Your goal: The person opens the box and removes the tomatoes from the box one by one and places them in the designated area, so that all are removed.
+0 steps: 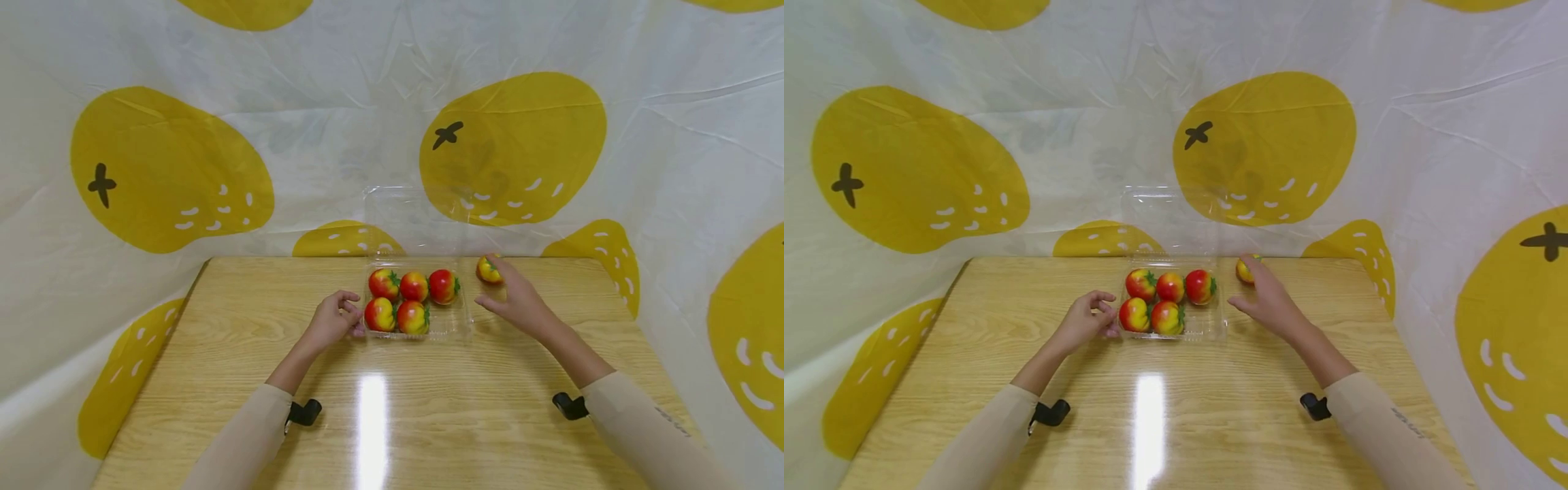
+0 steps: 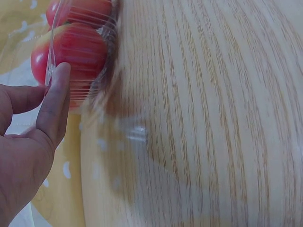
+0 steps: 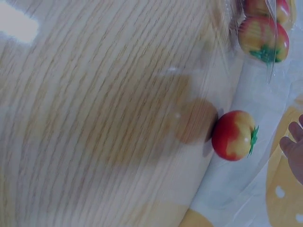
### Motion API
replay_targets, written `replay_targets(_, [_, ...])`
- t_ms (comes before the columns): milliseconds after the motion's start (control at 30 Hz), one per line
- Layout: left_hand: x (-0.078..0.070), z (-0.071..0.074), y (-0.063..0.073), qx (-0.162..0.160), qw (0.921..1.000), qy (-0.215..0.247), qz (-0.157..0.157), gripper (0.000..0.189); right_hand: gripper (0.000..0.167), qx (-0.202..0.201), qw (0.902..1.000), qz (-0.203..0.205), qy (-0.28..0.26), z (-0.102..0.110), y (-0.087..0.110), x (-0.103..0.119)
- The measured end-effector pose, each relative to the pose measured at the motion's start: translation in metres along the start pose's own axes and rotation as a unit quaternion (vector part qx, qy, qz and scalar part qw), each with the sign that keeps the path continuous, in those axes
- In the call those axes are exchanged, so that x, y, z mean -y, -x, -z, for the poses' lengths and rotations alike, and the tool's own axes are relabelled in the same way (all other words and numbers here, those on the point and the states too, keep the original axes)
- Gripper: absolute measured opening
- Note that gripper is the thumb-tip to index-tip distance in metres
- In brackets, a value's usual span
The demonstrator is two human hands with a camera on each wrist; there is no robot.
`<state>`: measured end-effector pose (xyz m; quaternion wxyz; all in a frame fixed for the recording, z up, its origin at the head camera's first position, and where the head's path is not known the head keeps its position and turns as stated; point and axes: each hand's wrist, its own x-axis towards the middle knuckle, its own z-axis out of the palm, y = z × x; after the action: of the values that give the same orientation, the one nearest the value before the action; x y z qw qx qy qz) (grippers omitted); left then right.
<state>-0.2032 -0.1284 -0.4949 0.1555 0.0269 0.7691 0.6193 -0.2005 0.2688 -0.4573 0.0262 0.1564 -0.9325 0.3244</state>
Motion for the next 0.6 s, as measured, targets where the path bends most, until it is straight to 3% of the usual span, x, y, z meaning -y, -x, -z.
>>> replay_targets(267, [0.000,-0.001,0.001,-0.003,1.0000,-0.002,0.000,0.035,0.097,0.043,0.9980,0.039,0.023,-0.012,-0.016,0.012])
replay_targets(600, [-0.001,-0.002,0.001,-0.006,1.0000,0.002,0.001,0.038,0.097,0.059,0.9909,0.090,0.081,-0.029,-0.040,0.014])
